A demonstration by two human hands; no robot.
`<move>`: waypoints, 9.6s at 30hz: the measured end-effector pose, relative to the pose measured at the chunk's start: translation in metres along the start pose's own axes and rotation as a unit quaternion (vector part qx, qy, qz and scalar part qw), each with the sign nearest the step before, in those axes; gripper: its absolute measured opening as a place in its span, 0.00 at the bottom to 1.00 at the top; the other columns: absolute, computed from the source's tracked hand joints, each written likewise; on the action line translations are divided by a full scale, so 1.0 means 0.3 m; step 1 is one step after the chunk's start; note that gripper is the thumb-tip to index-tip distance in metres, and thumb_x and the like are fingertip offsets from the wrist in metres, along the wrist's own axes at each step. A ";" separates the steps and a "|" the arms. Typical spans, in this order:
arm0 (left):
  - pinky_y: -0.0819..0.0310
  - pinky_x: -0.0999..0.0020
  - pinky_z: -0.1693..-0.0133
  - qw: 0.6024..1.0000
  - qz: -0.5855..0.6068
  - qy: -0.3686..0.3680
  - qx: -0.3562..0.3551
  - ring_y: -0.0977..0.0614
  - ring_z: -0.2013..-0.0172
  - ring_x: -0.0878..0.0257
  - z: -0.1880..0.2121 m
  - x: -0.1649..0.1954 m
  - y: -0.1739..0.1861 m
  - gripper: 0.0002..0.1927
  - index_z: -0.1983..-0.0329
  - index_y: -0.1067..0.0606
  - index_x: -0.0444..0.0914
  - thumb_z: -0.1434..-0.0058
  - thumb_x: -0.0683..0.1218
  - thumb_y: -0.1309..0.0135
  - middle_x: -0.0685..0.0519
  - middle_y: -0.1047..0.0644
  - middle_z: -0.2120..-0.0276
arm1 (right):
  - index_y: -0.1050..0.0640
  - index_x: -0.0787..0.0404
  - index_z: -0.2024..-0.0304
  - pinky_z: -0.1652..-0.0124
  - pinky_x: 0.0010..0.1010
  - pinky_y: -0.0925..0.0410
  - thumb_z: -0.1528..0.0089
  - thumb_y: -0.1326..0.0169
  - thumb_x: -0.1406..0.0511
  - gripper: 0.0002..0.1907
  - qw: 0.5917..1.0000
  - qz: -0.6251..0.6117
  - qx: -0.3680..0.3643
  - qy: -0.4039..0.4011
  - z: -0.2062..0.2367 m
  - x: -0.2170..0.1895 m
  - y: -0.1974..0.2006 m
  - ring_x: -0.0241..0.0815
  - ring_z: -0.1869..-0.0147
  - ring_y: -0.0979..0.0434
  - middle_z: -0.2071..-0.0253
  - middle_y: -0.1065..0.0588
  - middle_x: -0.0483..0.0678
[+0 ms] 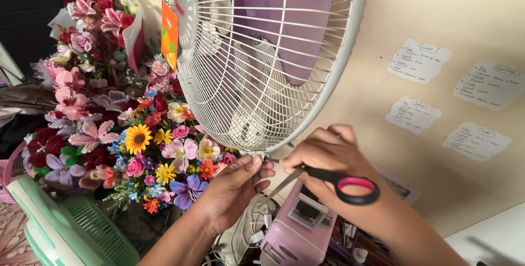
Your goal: The person holds an electric fan steady and uses scissors to cut at a fastener on the edge of the fan's front guard, repeatedly working at the same spot on the guard rim throughout the clip.
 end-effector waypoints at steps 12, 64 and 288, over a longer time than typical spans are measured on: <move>0.29 0.62 0.47 1.000 0.008 0.002 0.002 0.20 0.53 0.62 -0.014 -0.012 0.001 0.11 0.56 0.25 0.38 0.35 0.49 0.44 0.51 0.19 0.57 | 0.31 0.64 0.60 0.50 0.45 0.40 0.41 0.38 0.66 0.15 0.964 0.124 0.202 -0.119 0.003 -0.023 -0.128 0.56 0.51 0.31 0.59 0.30 0.54; 0.30 0.62 0.48 0.999 -0.016 0.020 -0.028 0.20 0.55 0.63 -0.015 0.007 0.006 0.13 0.56 0.23 0.38 0.36 0.51 0.43 0.52 0.19 0.57 | 0.23 0.60 0.69 0.45 0.43 0.42 0.41 0.40 0.65 0.06 0.993 0.098 0.023 -0.056 -0.021 -0.020 -0.064 0.47 0.52 0.29 0.67 0.26 0.45; 0.30 0.63 0.46 0.993 -0.021 0.068 -0.093 0.21 0.57 0.66 -0.071 0.052 0.059 0.14 0.59 0.23 0.42 0.41 0.53 0.36 0.59 0.22 0.63 | 0.27 0.67 0.60 0.48 0.30 0.32 0.23 0.55 0.63 0.14 0.866 -0.305 0.327 -0.222 0.210 0.022 -0.106 0.37 0.55 0.26 0.60 0.25 0.51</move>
Point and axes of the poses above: each hand's wrist, its own z-axis away from the middle knuckle, its own y-axis out of the back of the hand, x = y × z, the point moved 2 cm from there along -z, towards the middle knuckle
